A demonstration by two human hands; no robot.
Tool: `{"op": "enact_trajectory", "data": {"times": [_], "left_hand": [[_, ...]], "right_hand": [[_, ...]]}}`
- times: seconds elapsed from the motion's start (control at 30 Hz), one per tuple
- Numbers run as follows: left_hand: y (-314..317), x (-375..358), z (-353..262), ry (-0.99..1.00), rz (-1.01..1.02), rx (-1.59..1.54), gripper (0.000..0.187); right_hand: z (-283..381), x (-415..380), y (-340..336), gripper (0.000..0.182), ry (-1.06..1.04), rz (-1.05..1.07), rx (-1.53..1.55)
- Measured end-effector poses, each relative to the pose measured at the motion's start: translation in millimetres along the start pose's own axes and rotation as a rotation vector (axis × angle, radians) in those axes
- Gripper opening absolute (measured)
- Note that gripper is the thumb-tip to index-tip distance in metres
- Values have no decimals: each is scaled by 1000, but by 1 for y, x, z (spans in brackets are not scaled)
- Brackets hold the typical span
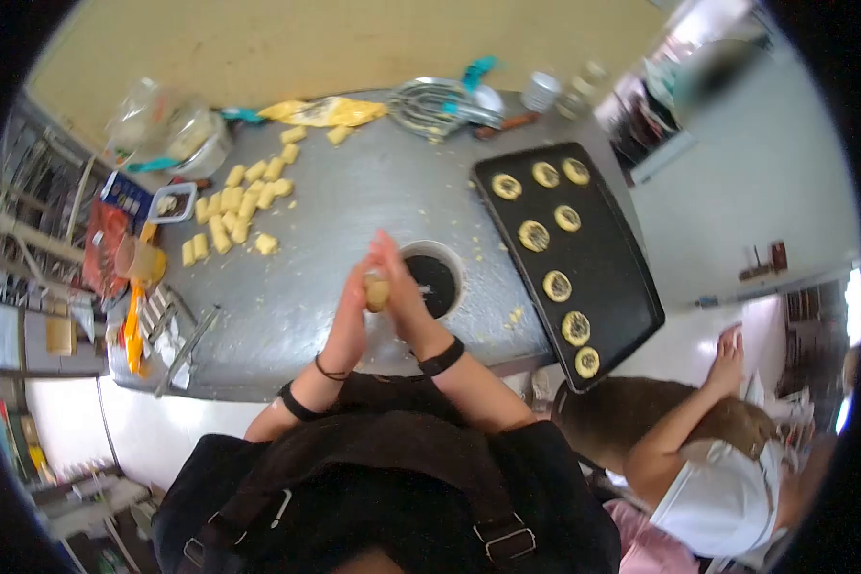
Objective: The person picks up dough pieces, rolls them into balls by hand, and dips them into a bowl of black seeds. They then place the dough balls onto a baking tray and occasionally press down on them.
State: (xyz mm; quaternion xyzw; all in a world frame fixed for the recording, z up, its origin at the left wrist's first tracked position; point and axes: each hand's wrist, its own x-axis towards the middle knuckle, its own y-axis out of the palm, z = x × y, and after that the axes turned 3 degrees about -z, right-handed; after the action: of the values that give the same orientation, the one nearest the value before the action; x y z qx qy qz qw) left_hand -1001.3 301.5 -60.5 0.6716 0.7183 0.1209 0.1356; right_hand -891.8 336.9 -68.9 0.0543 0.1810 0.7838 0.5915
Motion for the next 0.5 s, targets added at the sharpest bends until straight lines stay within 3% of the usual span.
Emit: {"op": "enact_trajectory", "data": {"times": [0.1, 0.13, 0.17, 0.2, 0.27, 0.37, 0.43, 0.5], "left_hand": [[2, 9, -15, 111, -66, 210, 63], [-7, 16, -16, 236, -119, 281, 63], [-15, 24, -17, 364, -172, 346, 62], [-12, 27, -22, 362, -130, 263, 62], [-3, 20, -29, 283, -38, 101, 61], [20, -8, -24, 133, 177, -299, 60], [23, -12, -15, 147, 315, -627, 55], [29, -12, -15, -42, 90, -615, 51]], "right_hand": [[-17, -3, 13, 58, -85, 151, 28], [-26, -12, 22, 60, -173, 155, 27], [-10, -25, 33, 61, -265, 95, -127], [-9, -27, 36, 66, -431, 35, -287], [17, -28, 33, 69, -679, 97, -417], [51, -33, 38, 62, -727, -49, -798], [58, -30, 34, 58, -781, -173, -1011], [54, -26, 29, 58, -909, -272, -1113]]}}
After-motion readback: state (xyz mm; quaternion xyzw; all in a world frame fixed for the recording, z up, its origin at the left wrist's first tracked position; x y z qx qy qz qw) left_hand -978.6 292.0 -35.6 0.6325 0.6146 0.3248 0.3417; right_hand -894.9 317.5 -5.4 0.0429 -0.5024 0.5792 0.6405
